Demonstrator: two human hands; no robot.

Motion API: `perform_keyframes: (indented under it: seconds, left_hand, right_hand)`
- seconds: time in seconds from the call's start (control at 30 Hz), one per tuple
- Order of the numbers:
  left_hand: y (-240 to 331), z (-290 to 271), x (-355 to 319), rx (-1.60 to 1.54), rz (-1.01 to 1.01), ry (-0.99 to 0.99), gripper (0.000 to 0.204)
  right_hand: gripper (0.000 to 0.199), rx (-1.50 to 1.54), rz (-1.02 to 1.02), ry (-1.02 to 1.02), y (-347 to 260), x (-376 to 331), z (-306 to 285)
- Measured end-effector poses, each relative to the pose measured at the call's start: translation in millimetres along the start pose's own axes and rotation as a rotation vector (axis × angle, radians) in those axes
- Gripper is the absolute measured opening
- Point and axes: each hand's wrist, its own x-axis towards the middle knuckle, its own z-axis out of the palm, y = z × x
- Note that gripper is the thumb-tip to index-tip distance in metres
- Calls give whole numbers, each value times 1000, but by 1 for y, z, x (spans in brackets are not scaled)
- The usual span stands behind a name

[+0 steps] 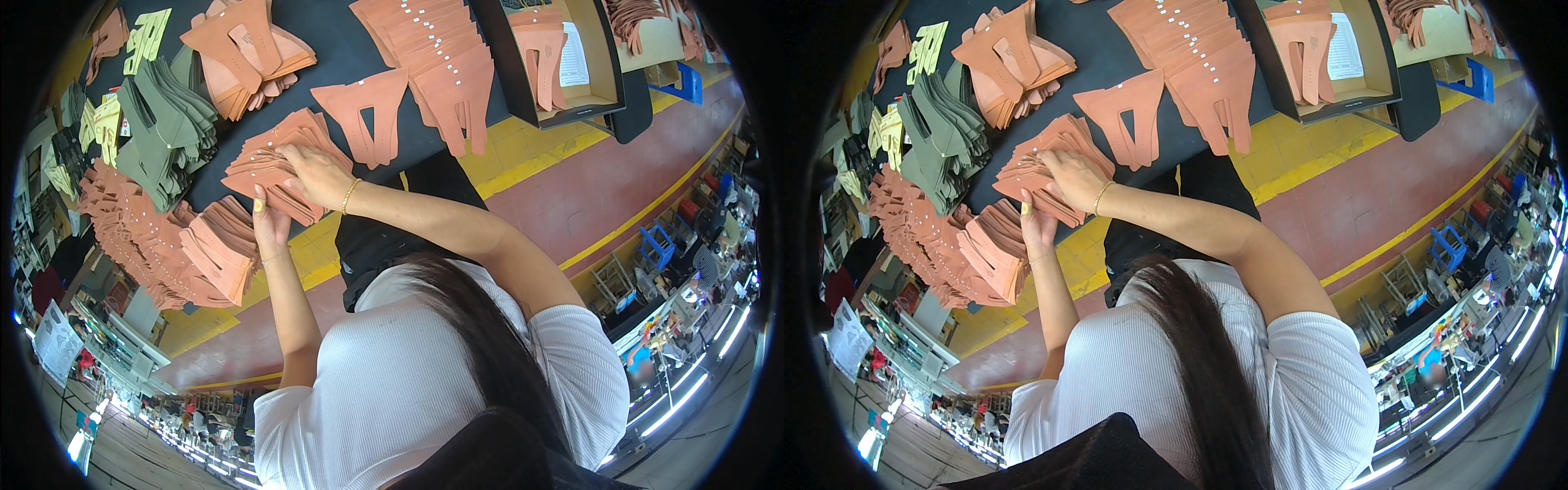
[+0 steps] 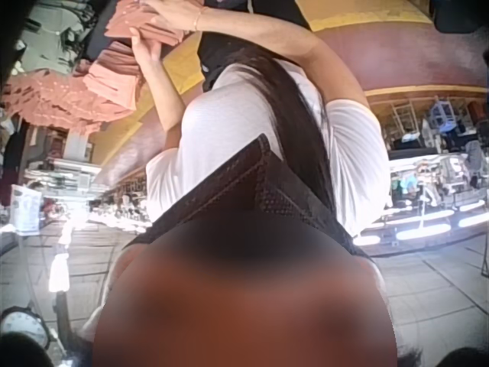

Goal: The person repeatedly picks up pink fabric pieces from a table, aligns them, and stacks them into neat piles. The person occasionally moves stacks to different positions on the table and continues stacking more pieces.

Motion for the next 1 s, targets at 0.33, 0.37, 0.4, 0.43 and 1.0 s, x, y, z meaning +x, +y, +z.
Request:
perform_keyframes:
  seconds: [0.33, 0.37, 0.4, 0.43, 1.0]
  left_hand:
    - [1, -12, -7, 30, 44, -52, 71]
    - [2, -14, -9, 25, 41, -72, 73]
    - [2, -15, -11, 43, 47, -90, 74]
    - [2, -17, -14, 62, 52, -106, 76]
    - [32, 2, -114, 135, 33, 38, 85]
  right_hand:
    - [55, 67, -8, -113, 4, -13, -26]
    - [56, 129, 14, -146, 4, -14, -31]
    - [53, 103, -38, -146, 4, -14, -35]
    - [49, 39, -132, -135, 4, -16, -42]
    - [92, -610, 93, -512, 38, 117, -44]
